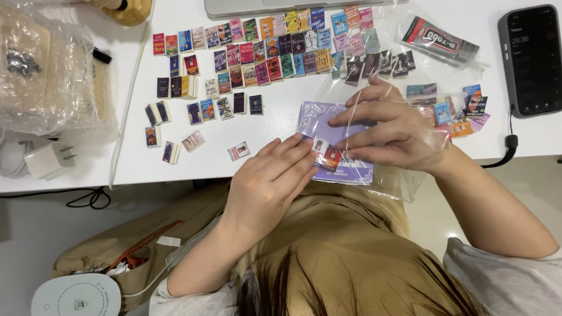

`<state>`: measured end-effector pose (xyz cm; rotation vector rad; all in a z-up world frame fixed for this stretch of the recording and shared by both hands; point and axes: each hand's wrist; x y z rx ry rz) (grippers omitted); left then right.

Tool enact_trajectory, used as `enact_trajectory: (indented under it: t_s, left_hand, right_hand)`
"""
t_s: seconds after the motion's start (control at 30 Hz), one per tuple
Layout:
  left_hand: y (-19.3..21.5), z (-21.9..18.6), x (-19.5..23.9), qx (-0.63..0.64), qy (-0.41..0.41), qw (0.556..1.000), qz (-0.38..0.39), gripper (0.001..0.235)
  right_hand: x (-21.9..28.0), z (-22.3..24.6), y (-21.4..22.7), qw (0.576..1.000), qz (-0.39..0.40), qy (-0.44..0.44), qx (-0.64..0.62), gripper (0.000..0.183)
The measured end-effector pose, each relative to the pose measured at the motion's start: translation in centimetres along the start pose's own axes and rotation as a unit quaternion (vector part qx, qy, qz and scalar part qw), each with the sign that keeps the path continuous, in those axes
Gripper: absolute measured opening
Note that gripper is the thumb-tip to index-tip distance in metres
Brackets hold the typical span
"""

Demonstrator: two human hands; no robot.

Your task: The person assembles miniature book-shaped items by applying glue to the spine of a small book, attaching a cover, and placing the finished unit into a clear plastic bag. They repeat this process with several additional miniature books, arranging them inside the bag.

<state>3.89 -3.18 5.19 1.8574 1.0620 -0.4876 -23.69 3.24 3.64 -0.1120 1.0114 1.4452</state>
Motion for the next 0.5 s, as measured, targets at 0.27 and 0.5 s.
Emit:
enact_trajectory:
  t_s: [0.27, 0.5]
  left_hand:
    - [-0.1, 0.0, -0.2, -0.04, -0.023, 0.999, -0.013, 0.018]
    - [-0.4, 0.5, 0.2, 0.015, -0.034, 0.999, 0.026, 0.021]
  right_hand:
    - [0.0, 1.1, 0.2, 0.995, 0.054, -0.037, 0.078, 0.039]
    - [-0.3, 1.4, 0.1, 0.989, 0.099, -0.015, 0.111, 0.041]
Point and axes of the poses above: each hand's wrist, its own x-axis away from the middle knuckle, its own y-axis out of the back of the hand, z = x × y, and after that the axes turned 14 degrees about -z, right-handed
